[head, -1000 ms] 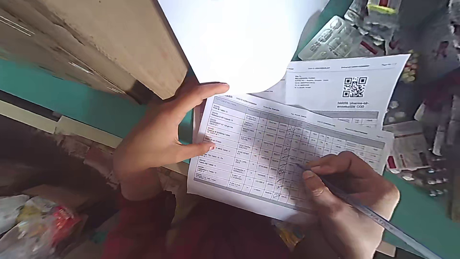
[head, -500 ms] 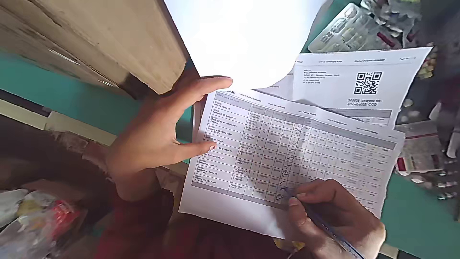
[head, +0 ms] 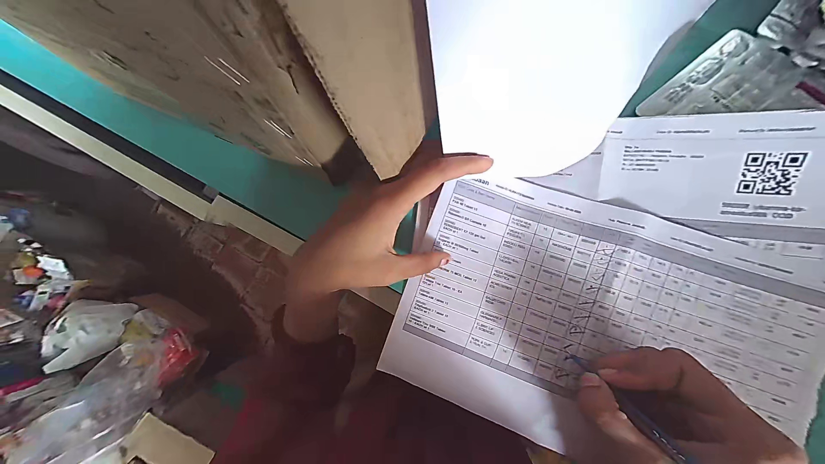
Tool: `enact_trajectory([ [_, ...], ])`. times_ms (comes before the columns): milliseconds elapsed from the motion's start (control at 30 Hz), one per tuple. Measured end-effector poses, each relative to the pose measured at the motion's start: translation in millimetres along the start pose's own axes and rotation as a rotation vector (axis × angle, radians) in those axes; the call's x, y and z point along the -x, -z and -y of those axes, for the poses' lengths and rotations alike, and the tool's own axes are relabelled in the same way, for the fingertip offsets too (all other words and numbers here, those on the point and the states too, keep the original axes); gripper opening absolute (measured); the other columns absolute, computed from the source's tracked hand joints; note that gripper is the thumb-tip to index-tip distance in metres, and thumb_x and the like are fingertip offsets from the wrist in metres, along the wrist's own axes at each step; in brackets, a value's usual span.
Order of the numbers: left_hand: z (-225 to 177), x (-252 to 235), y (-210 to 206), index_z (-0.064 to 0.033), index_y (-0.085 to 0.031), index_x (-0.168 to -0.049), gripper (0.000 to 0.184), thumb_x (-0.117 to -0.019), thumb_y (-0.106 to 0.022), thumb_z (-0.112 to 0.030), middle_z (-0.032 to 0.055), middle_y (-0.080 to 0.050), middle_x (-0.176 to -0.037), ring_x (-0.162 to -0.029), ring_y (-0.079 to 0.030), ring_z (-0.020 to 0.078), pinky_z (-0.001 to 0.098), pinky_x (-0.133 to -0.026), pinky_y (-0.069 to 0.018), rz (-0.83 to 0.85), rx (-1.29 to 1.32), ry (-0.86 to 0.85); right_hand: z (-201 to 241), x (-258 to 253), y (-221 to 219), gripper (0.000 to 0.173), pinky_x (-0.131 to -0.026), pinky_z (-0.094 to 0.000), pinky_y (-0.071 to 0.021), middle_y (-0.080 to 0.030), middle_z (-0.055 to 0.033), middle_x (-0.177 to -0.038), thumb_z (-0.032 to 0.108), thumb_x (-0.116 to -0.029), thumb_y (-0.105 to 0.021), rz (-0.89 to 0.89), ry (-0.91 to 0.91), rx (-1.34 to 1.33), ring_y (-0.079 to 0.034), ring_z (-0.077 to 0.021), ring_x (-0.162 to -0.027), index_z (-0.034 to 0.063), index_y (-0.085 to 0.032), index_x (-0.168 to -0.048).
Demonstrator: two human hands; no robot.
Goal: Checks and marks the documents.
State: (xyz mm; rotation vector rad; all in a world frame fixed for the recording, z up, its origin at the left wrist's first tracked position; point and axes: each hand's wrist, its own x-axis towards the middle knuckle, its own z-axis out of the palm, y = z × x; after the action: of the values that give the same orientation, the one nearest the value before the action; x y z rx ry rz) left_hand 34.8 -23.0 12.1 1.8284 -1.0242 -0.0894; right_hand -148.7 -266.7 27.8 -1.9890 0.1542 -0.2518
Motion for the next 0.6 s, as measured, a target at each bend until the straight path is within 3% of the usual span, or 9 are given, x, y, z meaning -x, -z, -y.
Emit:
enact_trajectory([
  [367, 1, 1, 1, 0.0068, -0.051, -0.142, 0.066, -0.0826, -0.074, -0.007, 0.0178, -0.057, -0.142, -0.132, -0.054, 0.0162, 0.0264, -0.112, -0.0441, -0.014, 0.001, 0.004, -1, -7, 0, 0.013, -0.063, -0.0041, -0.0512, -0.067, 0.0186, -0.085, 0.009, -0.0785, -0.07, 0.007, 0.014, 0.014, -0.061, 0.0134, -0.074, 0.0177, -0.063, -0.086],
  [533, 1, 3, -1, 0.0008, -0.054, -0.141, 0.06, -0.0852, -0.071, -0.013, 0.0105, -0.061, -0.138, -0.132, -0.052, 0.0111, 0.0225, -0.113, -0.0406, -0.011, -0.07, -0.014, -1, -4, -5, 0.014, -0.059, -0.0044, -0.0513, -0.067, 0.0159, -0.083, 0.01, -0.0748, -0.073, -0.084, 0.018, 0.033, -0.061, 0.0122, -0.07, 0.016, -0.064, -0.083],
  [600, 1, 5, -1, -0.0047, -0.06, -0.138, 0.053, -0.0872, -0.069, -0.016, 0.0087, -0.066, -0.132, -0.127, -0.058, 0.0118, 0.0245, -0.107, -0.0448, -0.014, -0.138, -0.019, 3, -4, -10, 0.012, -0.058, -0.0046, -0.0508, -0.067, 0.0135, -0.082, 0.009, -0.0758, -0.072, -0.115, 0.01, 0.056, -0.06, 0.0115, -0.069, 0.0136, -0.062, -0.083],
])
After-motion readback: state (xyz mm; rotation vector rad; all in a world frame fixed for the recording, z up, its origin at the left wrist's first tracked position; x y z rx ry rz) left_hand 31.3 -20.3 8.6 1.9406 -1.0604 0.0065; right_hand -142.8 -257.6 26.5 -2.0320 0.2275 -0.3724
